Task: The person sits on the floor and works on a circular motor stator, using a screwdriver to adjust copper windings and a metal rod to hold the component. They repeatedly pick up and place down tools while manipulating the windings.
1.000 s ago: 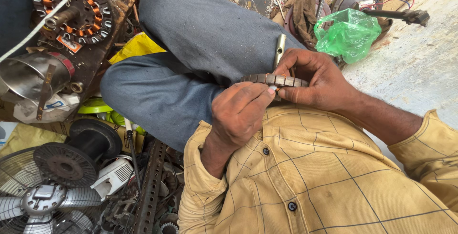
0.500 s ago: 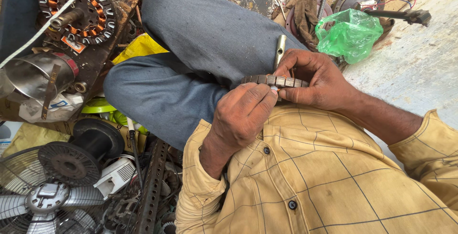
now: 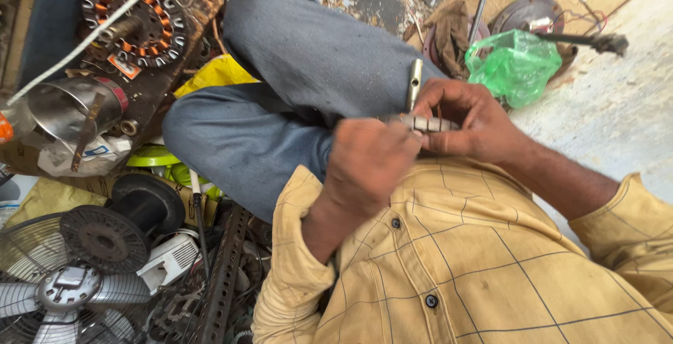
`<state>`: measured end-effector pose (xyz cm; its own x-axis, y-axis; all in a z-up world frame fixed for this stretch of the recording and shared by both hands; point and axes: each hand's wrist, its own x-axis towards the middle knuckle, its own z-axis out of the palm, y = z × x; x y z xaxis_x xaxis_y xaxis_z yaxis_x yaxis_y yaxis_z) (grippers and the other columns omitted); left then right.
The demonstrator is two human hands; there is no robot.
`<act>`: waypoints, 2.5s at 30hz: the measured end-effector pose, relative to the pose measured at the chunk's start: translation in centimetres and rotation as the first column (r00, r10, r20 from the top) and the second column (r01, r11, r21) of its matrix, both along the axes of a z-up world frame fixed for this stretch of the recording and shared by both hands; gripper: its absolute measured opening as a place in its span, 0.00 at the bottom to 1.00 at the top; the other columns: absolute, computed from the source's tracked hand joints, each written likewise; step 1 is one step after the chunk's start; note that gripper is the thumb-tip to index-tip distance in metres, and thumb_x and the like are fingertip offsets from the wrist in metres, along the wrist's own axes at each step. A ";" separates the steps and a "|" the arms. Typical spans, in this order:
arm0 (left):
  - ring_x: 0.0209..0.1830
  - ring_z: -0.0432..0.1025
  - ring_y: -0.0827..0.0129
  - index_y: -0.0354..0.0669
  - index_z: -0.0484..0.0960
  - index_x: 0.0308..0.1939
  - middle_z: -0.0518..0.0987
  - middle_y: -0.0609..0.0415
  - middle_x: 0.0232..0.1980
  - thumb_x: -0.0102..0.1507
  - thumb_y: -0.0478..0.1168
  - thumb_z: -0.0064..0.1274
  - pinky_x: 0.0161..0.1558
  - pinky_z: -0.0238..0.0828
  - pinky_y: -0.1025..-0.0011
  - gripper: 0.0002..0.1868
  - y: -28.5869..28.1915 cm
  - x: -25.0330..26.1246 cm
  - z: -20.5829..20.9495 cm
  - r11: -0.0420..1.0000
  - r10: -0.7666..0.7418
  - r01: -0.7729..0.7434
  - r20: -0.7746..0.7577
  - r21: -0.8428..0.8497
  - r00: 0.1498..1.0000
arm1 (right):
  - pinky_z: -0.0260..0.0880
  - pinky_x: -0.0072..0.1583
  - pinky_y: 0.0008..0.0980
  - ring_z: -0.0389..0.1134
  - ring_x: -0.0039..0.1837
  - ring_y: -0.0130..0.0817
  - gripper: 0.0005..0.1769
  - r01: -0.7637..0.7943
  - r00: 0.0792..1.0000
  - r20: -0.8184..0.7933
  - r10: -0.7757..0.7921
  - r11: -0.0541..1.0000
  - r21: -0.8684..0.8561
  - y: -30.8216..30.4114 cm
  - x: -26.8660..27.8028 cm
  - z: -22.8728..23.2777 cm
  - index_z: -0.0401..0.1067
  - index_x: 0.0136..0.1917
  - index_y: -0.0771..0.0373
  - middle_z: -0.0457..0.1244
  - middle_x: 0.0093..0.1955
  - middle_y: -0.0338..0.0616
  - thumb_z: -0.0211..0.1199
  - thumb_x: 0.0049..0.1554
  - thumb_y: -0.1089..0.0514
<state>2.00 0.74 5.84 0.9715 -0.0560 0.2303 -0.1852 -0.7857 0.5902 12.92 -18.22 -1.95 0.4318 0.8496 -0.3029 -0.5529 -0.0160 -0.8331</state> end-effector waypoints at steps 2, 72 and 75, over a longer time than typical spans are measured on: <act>0.54 0.70 0.56 0.40 0.80 0.56 0.74 0.49 0.51 0.64 0.36 0.60 0.56 0.68 0.57 0.16 0.7 0.1 -0.4 0.962 0.091 -0.103 -0.056 -0.252 0.994 | 0.66 0.55 0.25 0.66 0.53 0.21 0.15 0.021 1.000 -0.009 -0.021 1.000 -0.001 -0.3 0.0 0.3 0.73 0.53 0.62 0.63 0.51 0.36 0.73 0.54 0.62; 0.61 0.75 0.48 0.45 0.81 0.55 0.76 0.42 0.62 0.64 0.24 0.53 0.61 0.76 0.60 0.18 0.3 -1.8 -3.7 0.876 0.177 -0.171 -0.030 -0.452 0.984 | 0.77 0.47 0.31 0.72 0.47 0.29 0.22 -0.175 0.837 0.408 0.365 0.884 -0.433 2.8 3.0 2.9 0.76 0.57 0.62 0.67 0.50 0.46 0.73 0.47 0.62; 0.59 0.76 0.51 0.46 0.81 0.54 0.76 0.43 0.61 0.64 0.23 0.52 0.58 0.78 0.63 0.18 0.6 -0.9 -4.7 0.836 0.232 -0.224 -0.048 -0.501 0.971 | 0.76 0.52 0.29 0.72 0.51 0.28 0.29 -0.091 0.825 0.476 0.305 0.902 -0.421 3.1 2.9 3.0 0.72 0.59 0.64 0.69 0.51 0.43 0.77 0.45 0.59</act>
<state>1.10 1.33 1.14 0.9387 0.2933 0.1809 -0.0488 -0.4066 0.9123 15.80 -15.15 1.07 0.4478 0.8063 -0.3865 0.0101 -0.4368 -0.8995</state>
